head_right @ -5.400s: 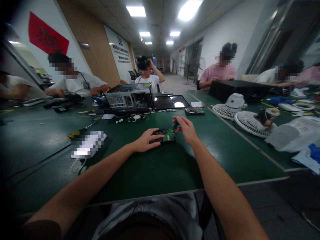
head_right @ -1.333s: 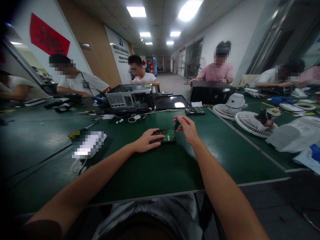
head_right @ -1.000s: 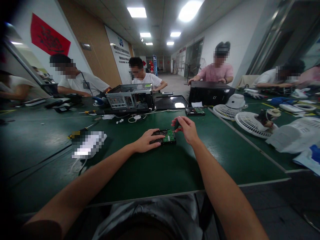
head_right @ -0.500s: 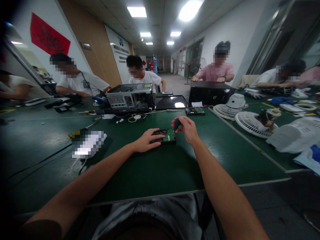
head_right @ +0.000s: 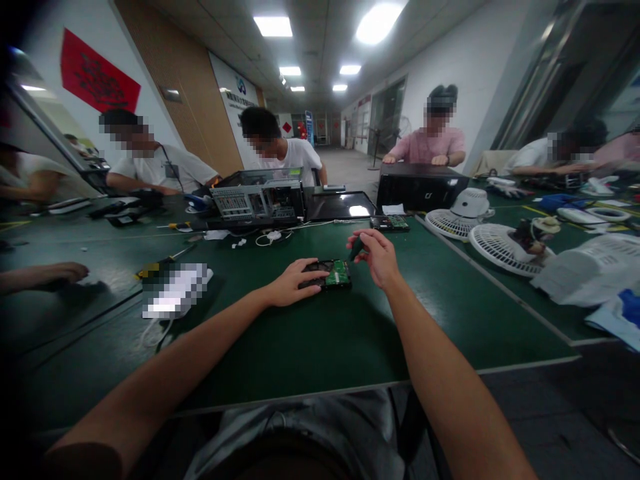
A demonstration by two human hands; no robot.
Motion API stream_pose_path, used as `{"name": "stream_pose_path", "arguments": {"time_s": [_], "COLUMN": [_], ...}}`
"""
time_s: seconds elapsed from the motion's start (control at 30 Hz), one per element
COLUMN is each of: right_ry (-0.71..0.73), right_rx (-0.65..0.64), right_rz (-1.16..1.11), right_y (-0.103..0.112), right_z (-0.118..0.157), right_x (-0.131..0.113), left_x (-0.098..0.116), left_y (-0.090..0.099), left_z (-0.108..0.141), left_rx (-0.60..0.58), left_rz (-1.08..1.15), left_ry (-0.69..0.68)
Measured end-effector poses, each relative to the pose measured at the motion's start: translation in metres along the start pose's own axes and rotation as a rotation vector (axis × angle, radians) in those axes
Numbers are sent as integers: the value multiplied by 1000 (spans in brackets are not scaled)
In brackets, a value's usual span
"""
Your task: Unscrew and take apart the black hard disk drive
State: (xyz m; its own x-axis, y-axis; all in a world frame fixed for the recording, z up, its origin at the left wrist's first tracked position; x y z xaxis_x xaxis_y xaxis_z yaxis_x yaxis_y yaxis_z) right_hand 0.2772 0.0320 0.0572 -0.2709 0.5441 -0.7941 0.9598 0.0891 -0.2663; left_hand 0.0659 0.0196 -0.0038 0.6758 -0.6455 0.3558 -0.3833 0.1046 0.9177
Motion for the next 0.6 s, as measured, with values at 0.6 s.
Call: {"name": "stream_pose_path", "arguments": {"time_s": [0.6], "right_ry": [-31], "right_rx": [-12], "right_rz": [-23], "right_y": [0], "right_z": [-1], "right_x": [7], "left_x": [2], "left_y": [1], "left_z": [1], "left_rx": [-7], "left_rz": [9], "left_ry": [-2]}}
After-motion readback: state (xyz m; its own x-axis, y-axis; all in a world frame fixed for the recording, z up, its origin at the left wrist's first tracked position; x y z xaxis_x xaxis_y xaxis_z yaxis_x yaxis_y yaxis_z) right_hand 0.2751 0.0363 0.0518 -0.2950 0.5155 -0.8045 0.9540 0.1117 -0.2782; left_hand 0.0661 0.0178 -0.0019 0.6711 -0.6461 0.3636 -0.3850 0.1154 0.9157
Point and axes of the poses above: each hand's wrist, its own z-axis away from the middle knuckle, its own y-axis out of the back of the hand, x = y × z, the point moved 10 cm from there along -z, towards the middle knuckle, and after that the axes turned 11 degrees about y, right-handed, at the moved point
